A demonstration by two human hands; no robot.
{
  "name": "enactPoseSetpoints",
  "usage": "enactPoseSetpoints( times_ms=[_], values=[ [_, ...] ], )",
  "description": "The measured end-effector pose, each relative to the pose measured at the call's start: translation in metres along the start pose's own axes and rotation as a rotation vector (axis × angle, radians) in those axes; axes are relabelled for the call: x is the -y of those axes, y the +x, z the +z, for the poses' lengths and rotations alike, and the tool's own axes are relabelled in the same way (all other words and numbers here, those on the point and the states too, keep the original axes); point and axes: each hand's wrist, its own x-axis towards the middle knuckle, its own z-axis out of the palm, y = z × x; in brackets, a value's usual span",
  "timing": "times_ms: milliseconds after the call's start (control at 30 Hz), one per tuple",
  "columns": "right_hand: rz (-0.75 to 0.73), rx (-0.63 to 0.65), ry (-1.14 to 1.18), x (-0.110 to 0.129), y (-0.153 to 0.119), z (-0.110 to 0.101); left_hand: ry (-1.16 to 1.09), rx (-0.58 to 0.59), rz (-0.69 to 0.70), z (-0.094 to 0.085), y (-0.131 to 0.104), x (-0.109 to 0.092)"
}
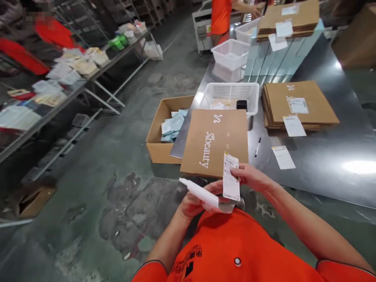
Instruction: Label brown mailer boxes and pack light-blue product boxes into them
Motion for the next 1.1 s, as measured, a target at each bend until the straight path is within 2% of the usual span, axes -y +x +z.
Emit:
enactPoseSetpoints(
  times_ms=[100, 167, 233, 300, 400, 500, 567, 667, 733, 833, 867, 967, 1000, 1033, 1067, 1100],
  values=[
    [-0.203, -0.233, -0.077, 0.016, 0.032, -0.001, -0.143, -0.008, 0.121, -0.005, -0.005, 0.006],
    [-0.352, -0.342, -0.207, 0.026, 0.061, -0.004, -0.207, -0.152, 0.271, -0.013, -0.008, 0.012],
    [-0.423, -0.324, -0.369, 0.033, 0.09, -0.006, -0.249, -0.279, 0.331, -0.025, -0.009, 0.019],
    [-0.428, -0.319, -0.656, 0.036, 0.111, -0.003, -0.295, -0.422, 0.351, -0.036, -0.007, 0.026],
    [-0.38, -0.469, -1.179, 0.036, 0.122, 0.005, -0.369, -0.643, 0.398, -0.049, 0.001, 0.03],
    [-0.378, -0.604, -1.375, 0.036, 0.124, 0.01, -0.435, -0.724, 0.428, -0.056, 0.013, 0.022],
    [-0.484, -0.598, -1.431, 0.036, 0.133, 0.01, -0.47, -0.729, 0.439, -0.06, 0.02, 0.012],
    [-0.648, -0.401, -1.497, 0.031, 0.155, 0.011, -0.491, -0.767, 0.458, -0.068, 0.03, 0.0],
    [-0.673, -0.327, -1.522, 0.022, 0.166, 0.015, -0.482, -0.802, 0.484, -0.071, 0.035, -0.004],
    [-0.738, -0.277, -1.564, -0.004, 0.159, 0.03, -0.448, -0.812, 0.516, -0.075, 0.041, -0.007],
    [-0.783, -0.192, -1.571, -0.015, 0.149, 0.035, -0.439, -0.811, 0.518, -0.076, 0.043, -0.008],
    [-0.911, 0.18, -1.54, -0.043, 0.109, 0.041, -0.436, -0.817, 0.5, -0.079, 0.047, -0.012],
    [-0.929, 0.211, -1.506, -0.048, 0.096, 0.036, -0.438, -0.818, 0.494, -0.08, 0.048, -0.013],
    [-0.929, 0.131, -1.465, -0.05, 0.085, 0.027, -0.436, -0.814, 0.489, -0.082, 0.048, -0.015],
    [-0.901, -0.056, -1.415, -0.049, 0.076, 0.014, -0.428, -0.807, 0.488, -0.083, 0.048, -0.017],
    [-0.842, -0.308, -1.351, -0.046, 0.069, -0.001, -0.415, -0.798, 0.49, -0.084, 0.047, -0.019]
  ],
)
